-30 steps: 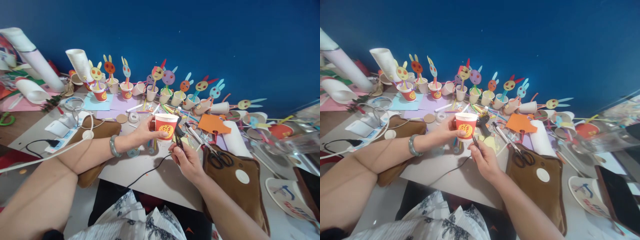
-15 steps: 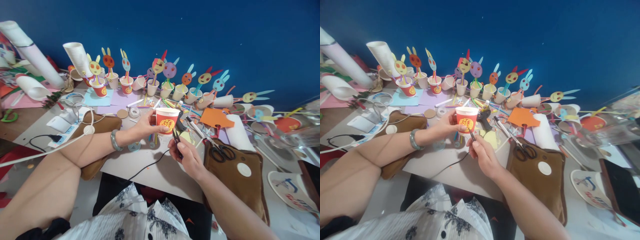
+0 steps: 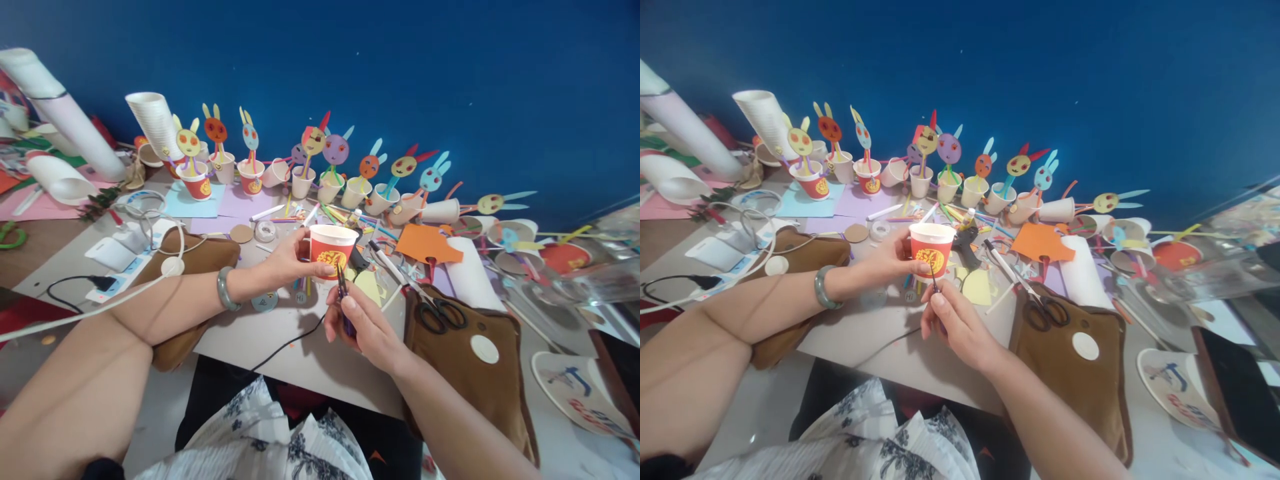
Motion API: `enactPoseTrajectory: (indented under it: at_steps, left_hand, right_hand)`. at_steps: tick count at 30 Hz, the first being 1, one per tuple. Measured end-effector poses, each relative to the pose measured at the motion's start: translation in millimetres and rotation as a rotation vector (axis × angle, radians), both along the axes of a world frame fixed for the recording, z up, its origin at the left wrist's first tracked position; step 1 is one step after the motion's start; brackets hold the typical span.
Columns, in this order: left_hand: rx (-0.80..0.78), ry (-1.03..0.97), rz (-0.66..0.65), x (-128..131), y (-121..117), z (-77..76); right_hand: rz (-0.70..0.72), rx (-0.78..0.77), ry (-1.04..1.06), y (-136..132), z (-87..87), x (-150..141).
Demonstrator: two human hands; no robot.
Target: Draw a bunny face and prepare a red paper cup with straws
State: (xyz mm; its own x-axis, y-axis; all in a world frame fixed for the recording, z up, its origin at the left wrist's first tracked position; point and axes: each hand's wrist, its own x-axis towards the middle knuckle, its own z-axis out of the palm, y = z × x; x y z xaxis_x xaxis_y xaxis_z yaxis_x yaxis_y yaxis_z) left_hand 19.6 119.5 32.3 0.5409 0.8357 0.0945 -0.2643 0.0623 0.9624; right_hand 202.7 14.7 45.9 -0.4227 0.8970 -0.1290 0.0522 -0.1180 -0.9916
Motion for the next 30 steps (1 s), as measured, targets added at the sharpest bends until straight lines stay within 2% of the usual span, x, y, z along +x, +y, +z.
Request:
enactPoseTrajectory:
  at_steps: [8, 13, 30]
  left_hand:
    - [-0.005, 0.017, 0.017, 0.5, -0.8, -0.1]
    - [-0.036, 0.03, 0.012, -0.3, -1.3, 0.7]
    - [0.019, 0.048, -0.011, -1.4, -1.1, 1.6]
  right_hand:
    - [-0.051, -0.05, -0.01, 3.5, -1.9, -3.3]
    - [-0.076, -0.026, -0.007, 4.6, -2.9, -4.3]
    - [-0.087, 0.001, -0.018, 6.0, -6.5, -3.6]
